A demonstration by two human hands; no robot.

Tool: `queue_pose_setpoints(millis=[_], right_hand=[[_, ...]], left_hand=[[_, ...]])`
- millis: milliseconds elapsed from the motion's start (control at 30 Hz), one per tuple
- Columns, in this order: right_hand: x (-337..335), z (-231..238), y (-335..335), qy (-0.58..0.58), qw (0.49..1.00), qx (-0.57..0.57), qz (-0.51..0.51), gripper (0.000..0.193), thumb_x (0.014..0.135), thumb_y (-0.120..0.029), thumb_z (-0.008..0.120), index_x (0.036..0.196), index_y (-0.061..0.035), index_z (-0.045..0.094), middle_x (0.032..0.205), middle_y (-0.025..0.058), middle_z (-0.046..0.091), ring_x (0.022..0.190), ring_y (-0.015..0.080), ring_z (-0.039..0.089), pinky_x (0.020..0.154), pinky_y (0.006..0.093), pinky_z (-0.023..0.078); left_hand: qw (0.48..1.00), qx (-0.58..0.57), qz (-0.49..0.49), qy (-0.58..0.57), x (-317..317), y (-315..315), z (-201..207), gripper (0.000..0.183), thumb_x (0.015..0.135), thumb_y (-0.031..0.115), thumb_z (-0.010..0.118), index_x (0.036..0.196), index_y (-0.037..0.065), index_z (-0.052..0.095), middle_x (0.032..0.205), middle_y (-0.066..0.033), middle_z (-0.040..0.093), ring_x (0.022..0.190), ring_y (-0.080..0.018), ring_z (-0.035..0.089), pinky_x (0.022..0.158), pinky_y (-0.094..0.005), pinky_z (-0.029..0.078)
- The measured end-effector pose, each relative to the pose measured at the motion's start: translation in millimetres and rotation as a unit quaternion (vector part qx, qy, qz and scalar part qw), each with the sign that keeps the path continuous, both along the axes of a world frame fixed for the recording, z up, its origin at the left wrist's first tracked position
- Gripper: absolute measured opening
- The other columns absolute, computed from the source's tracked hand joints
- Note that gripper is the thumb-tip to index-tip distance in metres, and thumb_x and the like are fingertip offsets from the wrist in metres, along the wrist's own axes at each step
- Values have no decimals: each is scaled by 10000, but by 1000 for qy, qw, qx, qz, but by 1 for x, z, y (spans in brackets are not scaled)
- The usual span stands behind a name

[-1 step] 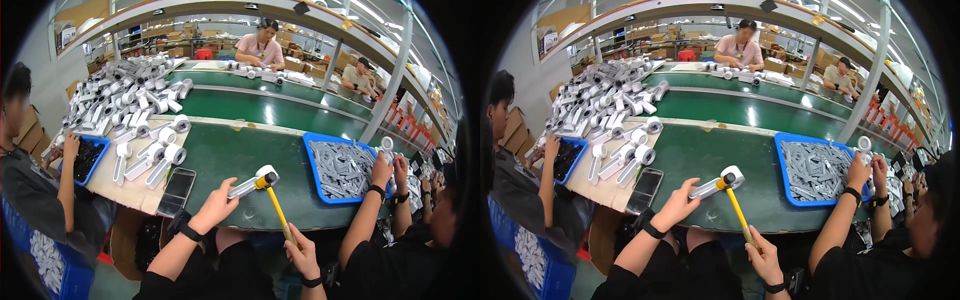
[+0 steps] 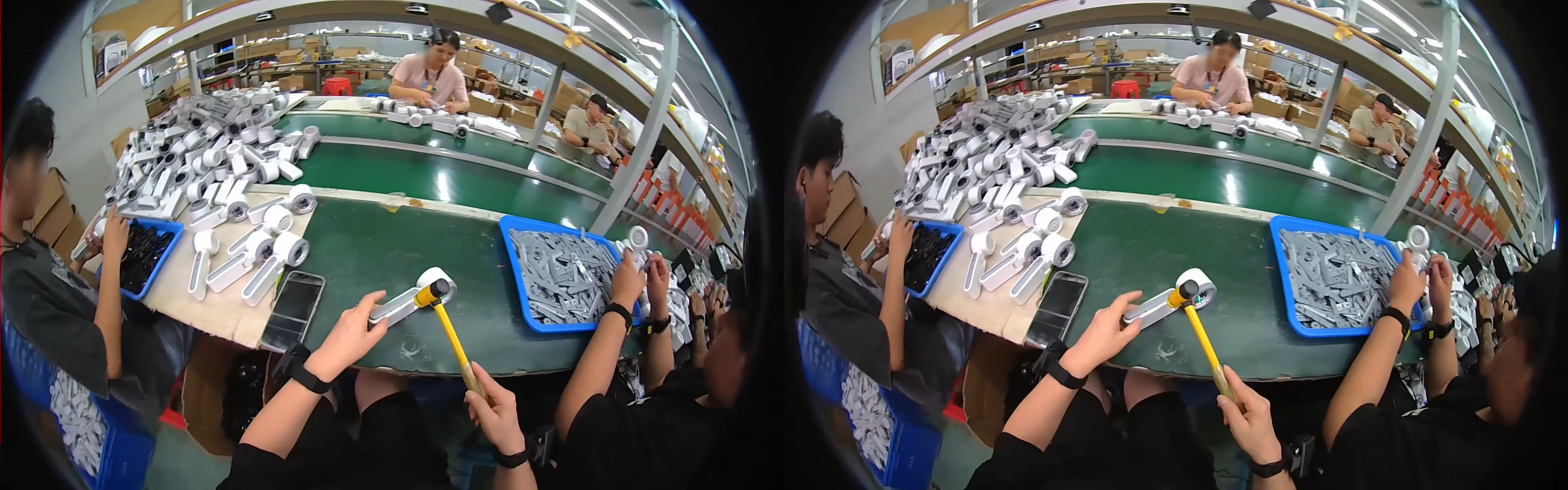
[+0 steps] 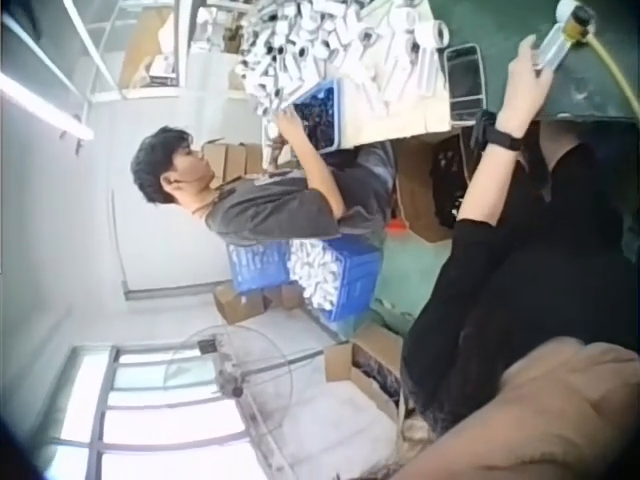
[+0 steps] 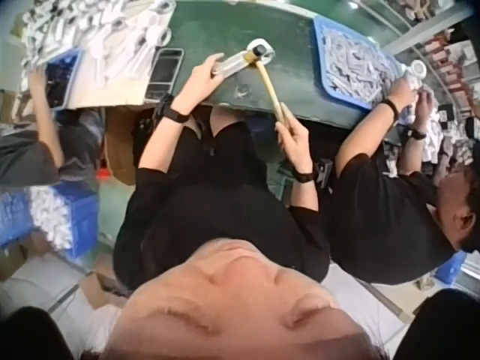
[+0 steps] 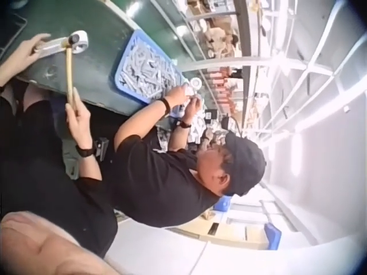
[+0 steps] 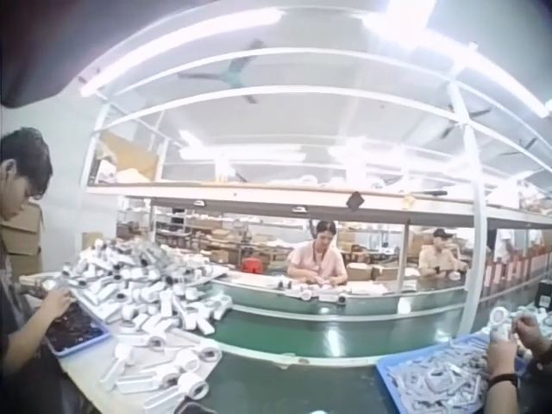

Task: The person assembles a handheld fan by placing a white plastic component into the handle and tapping it into place with a yellow hammer. They then set the fan aside and pick up another handle to repeat the process.

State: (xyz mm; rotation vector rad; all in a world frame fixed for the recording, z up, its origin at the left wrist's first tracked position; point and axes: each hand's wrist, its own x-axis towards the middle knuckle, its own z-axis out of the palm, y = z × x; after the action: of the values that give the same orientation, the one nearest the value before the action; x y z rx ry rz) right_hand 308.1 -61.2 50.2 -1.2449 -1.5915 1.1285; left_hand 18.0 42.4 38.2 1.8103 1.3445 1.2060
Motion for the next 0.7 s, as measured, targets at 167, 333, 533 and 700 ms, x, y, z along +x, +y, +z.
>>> queue_pose_setpoints(millis=[167, 333, 533, 700], right_hand=[[-20, 18, 13, -62, 996, 49, 38, 531, 921, 10, 617, 1439, -27, 507, 824, 39, 599, 614, 79, 533, 560, 228, 442], [-30, 17, 15, -107, 980, 169, 1, 521, 904, 19, 631, 1413, -32, 526, 801, 116, 560, 682, 199, 551, 653, 300, 468], [-28, 31, 23, -228, 960, 153, 57, 520, 898, 5, 635, 1406, -57, 542, 806, 147, 564, 680, 286, 555, 657, 334, 469], [-31, 27, 18, -188, 961, 201, 40, 514, 898, -1, 638, 1400, -65, 550, 784, 141, 544, 684, 289, 557, 651, 353, 461]], left_hand=[[986, 94, 103, 87, -12, -9, -6, 292, 811, 181, 787, 1021, 8, 681, 944, -138, 665, 930, -308, 642, 797, -385, 519], [976, 111, 162, 91, -3, -9, -13, 247, 789, 165, 792, 939, 17, 663, 890, -139, 634, 895, -330, 618, 769, -418, 503], [975, 136, 165, 60, -1, -5, -19, 241, 769, 145, 798, 898, 7, 649, 873, -148, 630, 877, -355, 610, 770, -443, 496], [975, 146, 163, 46, 2, -4, -20, 229, 762, 123, 800, 883, 4, 646, 870, -154, 630, 866, -357, 605, 763, -445, 496]])
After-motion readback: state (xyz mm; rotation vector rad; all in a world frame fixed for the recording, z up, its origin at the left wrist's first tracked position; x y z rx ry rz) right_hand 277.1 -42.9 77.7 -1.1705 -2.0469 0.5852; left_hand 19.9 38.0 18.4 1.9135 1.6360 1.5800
